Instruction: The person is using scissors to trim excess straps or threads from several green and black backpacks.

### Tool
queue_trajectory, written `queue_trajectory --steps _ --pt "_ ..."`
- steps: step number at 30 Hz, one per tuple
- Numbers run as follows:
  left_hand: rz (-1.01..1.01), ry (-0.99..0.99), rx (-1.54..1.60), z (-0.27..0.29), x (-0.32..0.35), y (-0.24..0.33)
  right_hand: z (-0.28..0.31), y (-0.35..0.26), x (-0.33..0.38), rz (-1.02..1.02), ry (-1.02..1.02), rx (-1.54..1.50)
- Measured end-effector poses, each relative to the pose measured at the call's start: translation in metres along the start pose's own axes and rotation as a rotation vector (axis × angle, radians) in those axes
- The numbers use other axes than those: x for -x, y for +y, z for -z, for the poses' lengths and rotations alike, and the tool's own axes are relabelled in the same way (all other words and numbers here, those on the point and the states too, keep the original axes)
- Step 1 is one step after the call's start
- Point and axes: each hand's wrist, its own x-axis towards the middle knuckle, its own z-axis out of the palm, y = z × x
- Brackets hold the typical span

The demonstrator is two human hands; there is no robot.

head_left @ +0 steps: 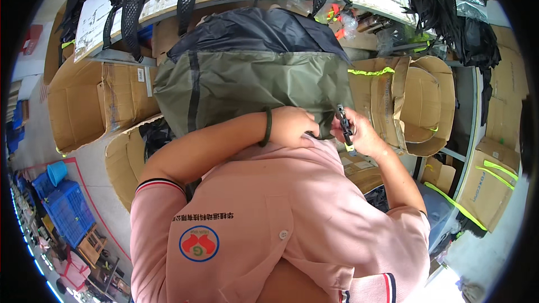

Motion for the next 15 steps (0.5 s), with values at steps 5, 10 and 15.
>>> queue_trajectory --steps 5,10,15 --pt "0.098 -0.076 0.341 0.005 -0.004 -0.025 0.001 0.012 0.01 0.066 0.085 0.227" --pt "0.302 -0.061 0.729 -0.002 -0.003 -0.032 0.025 0.016 0.023 0.16 0.111 0.632" --pt "0.326 -0.04 0.772 -0.001 -0.002 -0.03 0.034 0.02 0.031 0.186 0.092 0.845"
